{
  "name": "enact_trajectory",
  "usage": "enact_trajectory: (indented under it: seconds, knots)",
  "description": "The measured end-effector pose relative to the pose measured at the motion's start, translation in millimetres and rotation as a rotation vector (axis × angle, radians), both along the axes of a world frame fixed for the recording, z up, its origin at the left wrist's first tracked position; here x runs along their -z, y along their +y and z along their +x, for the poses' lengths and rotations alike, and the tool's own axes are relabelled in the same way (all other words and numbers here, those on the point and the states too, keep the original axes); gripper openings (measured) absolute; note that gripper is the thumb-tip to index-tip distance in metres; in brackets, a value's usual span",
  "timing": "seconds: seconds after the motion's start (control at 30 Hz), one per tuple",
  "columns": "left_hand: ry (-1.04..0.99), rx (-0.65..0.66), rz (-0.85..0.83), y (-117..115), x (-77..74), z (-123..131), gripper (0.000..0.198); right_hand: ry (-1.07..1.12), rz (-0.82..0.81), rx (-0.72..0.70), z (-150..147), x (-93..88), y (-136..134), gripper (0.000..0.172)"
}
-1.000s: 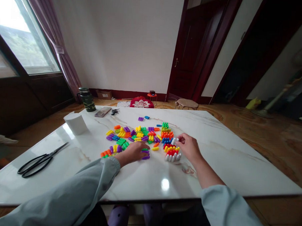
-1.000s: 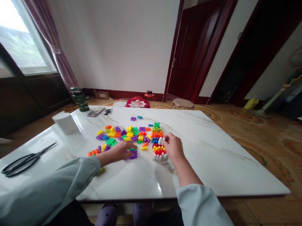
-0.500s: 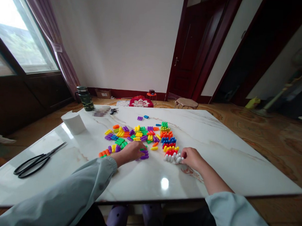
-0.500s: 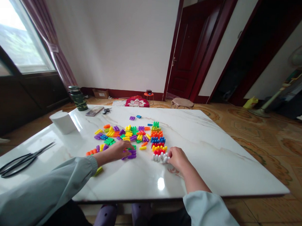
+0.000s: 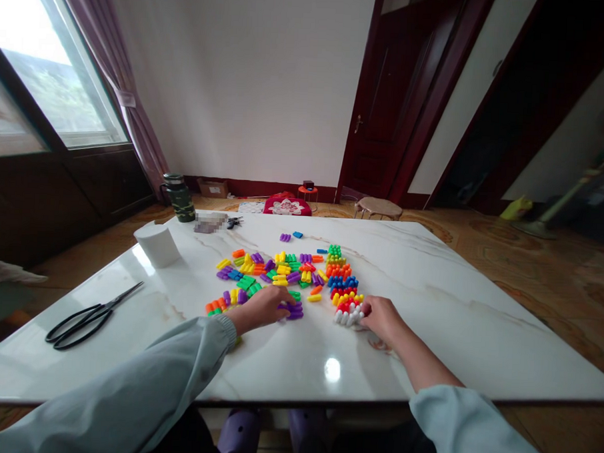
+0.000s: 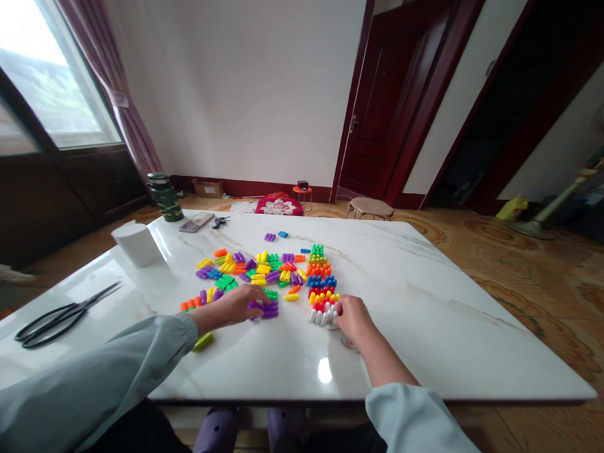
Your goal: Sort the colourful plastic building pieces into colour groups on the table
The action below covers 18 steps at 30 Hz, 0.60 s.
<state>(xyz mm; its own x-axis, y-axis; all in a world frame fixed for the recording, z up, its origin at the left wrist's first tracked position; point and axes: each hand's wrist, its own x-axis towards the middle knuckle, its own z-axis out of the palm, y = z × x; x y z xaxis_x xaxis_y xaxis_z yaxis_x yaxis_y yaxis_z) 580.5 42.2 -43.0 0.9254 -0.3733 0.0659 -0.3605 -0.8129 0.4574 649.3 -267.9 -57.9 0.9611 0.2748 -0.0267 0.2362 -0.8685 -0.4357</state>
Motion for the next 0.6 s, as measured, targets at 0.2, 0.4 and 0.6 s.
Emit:
enact_trajectory:
  seconds: [0.2,0.4,0.6]
  knots:
    - [-0.061,0.015,-0.026,5,-4.4,-2,0.026,-0.078,-0.139,0.062,-7,-34.7,-1,0.023]
    - [-0.079,-0.006,-0.029,6,-7.2,-4,0.025,-0.118,0.091,-0.090,-16,-52.8,46,0.021]
    - [-0.117,-0.114,0.015,8,-8.0,-1,0.029,-0.037,-0.125,-0.354,-48,-54.4,110,0.022]
